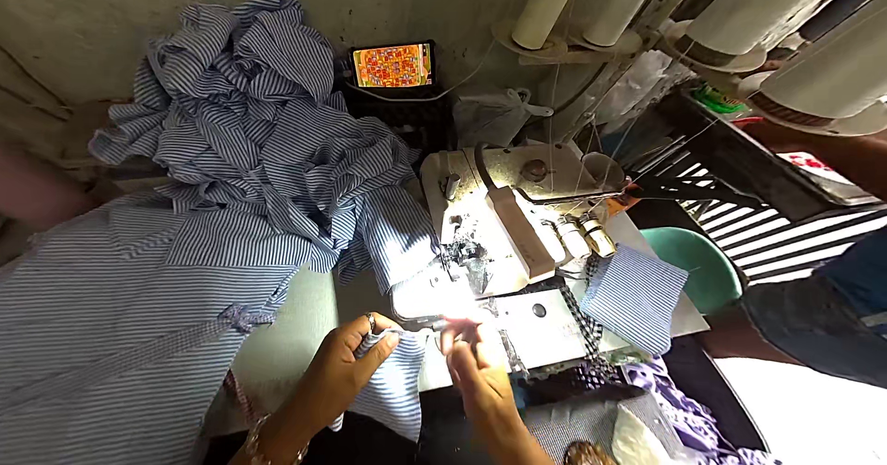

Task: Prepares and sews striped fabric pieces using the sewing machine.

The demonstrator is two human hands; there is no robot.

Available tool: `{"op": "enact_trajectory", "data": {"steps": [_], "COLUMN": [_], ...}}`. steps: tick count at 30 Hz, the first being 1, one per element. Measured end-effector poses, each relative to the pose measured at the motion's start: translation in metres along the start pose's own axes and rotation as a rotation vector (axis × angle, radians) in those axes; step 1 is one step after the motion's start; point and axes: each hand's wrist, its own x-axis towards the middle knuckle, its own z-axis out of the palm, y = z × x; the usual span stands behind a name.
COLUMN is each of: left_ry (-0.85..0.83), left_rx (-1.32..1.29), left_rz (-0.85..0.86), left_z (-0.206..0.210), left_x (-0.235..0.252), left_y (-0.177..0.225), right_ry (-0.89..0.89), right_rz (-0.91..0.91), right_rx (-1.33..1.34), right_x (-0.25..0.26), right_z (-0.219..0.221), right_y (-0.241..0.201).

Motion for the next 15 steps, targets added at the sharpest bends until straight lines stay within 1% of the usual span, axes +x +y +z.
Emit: {"op": "enact_trajectory", "data": {"steps": [2, 3, 4, 7, 15], "left_ry": [0.019, 0.017, 0.015, 0.018, 0.026], "left_rx": [-0.028, -0.040, -0.053, -0.081, -0.092], "left_rz": [-0.036, -0.044, -0.049, -0.051, -0.062], "left_z": [0.001, 0.002, 0.003, 0.006, 0.008], "left_x": [0.001, 0.001, 0.001, 0.001, 0.001], "left_y": [0.001, 0.002, 0.002, 0.004, 0.005], "right_ry": [-0.166, -0.221, -0.244, -0.203, -0.164], "right_rz": [0.251, 0.336, 0.396, 0.459, 0.460], "right_rx": [0.397, 0.509, 0.551, 0.531, 0.479], "right_x": [-0.010, -0.013, -0.014, -0.010, -0.005], "right_z": [0.005, 0.008, 0.009, 0.013, 0.014], "right_y": [-0.006, -0.005, -0.003, 0.003, 0.006]}}
